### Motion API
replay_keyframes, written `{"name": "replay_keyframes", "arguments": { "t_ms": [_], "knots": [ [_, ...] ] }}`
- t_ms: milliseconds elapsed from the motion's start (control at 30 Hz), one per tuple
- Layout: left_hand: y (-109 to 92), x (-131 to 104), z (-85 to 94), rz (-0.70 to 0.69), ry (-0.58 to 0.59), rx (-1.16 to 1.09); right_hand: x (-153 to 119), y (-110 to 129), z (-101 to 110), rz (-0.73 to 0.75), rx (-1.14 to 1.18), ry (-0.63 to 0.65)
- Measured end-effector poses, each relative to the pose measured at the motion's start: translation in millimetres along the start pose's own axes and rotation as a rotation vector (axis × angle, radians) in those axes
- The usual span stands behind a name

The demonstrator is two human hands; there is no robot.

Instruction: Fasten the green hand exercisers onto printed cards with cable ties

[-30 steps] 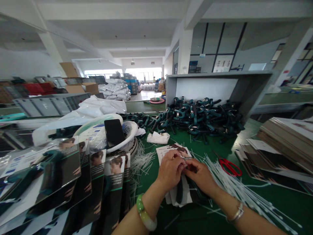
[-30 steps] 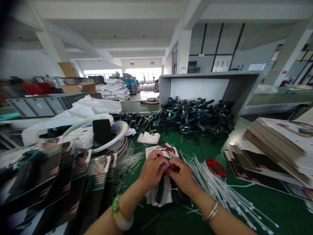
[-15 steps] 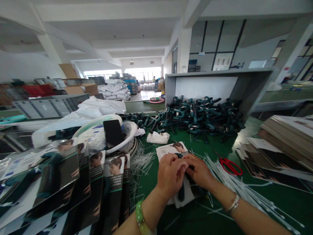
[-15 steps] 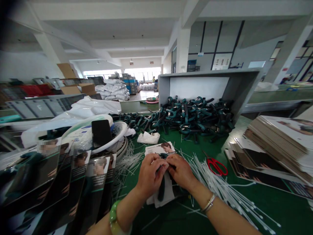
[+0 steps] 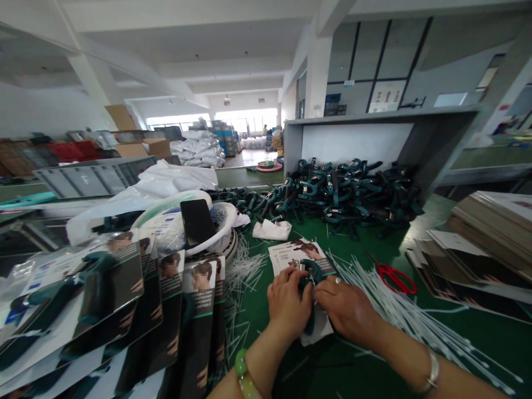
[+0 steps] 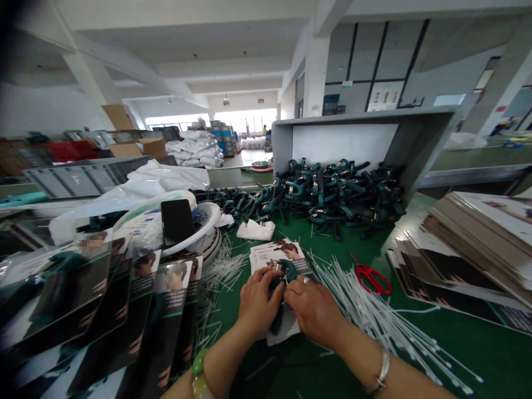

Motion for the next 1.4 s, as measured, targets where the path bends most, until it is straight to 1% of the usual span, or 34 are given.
{"name": "replay_keyframes", "arguments": {
  "t_ms": [67,200,267,367,467,533,600,667,733,833,967,1033,1067,1100,1167,1233,1300,1400],
  "knots": [
    [1,5,1.6,0.027,0.021,0.005,0,0,0,-0.002,0.014,-0.039],
    [-1,16,4.9,0.057,0.064,0.066,-2,-6,2,-0.033,0.116,-0.196],
    [-4,19,5.7,0.062,0.071,0.088,-4,-7,1,-0.024,0.170,-0.220],
    [-6,21,6.3,0.068,0.066,0.109,-3,-7,2,-0.009,0.253,-0.198],
    [-8,22,6.7,0.070,0.082,0.120,1,-7,6,-0.011,0.246,-0.108],
    [-8,22,7.1,0.071,0.099,0.123,1,-8,12,-0.047,0.201,-0.050],
    [-8,20,7.7,0.067,0.099,0.121,-2,-13,23,-0.131,0.180,-0.052],
    [-8,17,9.8,0.044,0.053,0.105,-10,-16,32,-0.204,0.156,-0.058],
    [-8,12,14.4,-0.007,-0.032,0.083,-19,-13,36,-0.215,0.061,-0.017],
    [-6,-1,25.2,-0.085,-0.134,0.065,-28,0,33,-0.176,-0.147,0.041],
    [5,-21,41.0,-0.075,-0.173,0.044,-27,15,25,-0.156,-0.320,0.026],
    [15,-28,44.5,-0.028,-0.162,0.001,-25,20,21,-0.126,-0.367,0.033],
    [22,-30,43.8,0.014,-0.137,-0.036,-25,22,19,-0.108,-0.385,0.032],
    [29,-32,41.3,0.066,-0.097,-0.086,-26,24,18,-0.086,-0.401,0.027],
    [42,-33,31.4,0.157,0.022,-0.226,-28,29,16,-0.032,-0.418,0.003],
    [50,-31,20.2,0.202,0.111,-0.387,-31,36,14,0.033,-0.419,-0.025],
    [52,-30,12.2,0.213,0.118,-0.529,-33,44,12,0.089,-0.412,-0.054],
    [50,-29,5.7,0.212,0.062,-0.671,-30,50,13,0.144,-0.376,-0.093]
  ]
}}
Point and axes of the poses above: each hand's wrist, its own x-axis towards the middle knuckle, its own z-axis out of the back of the hand, y = z × x, the point moved 4 cm from there along x, towards the middle knuckle, and after that the axes turned 3 degrees about x, right-handed, at the moved point
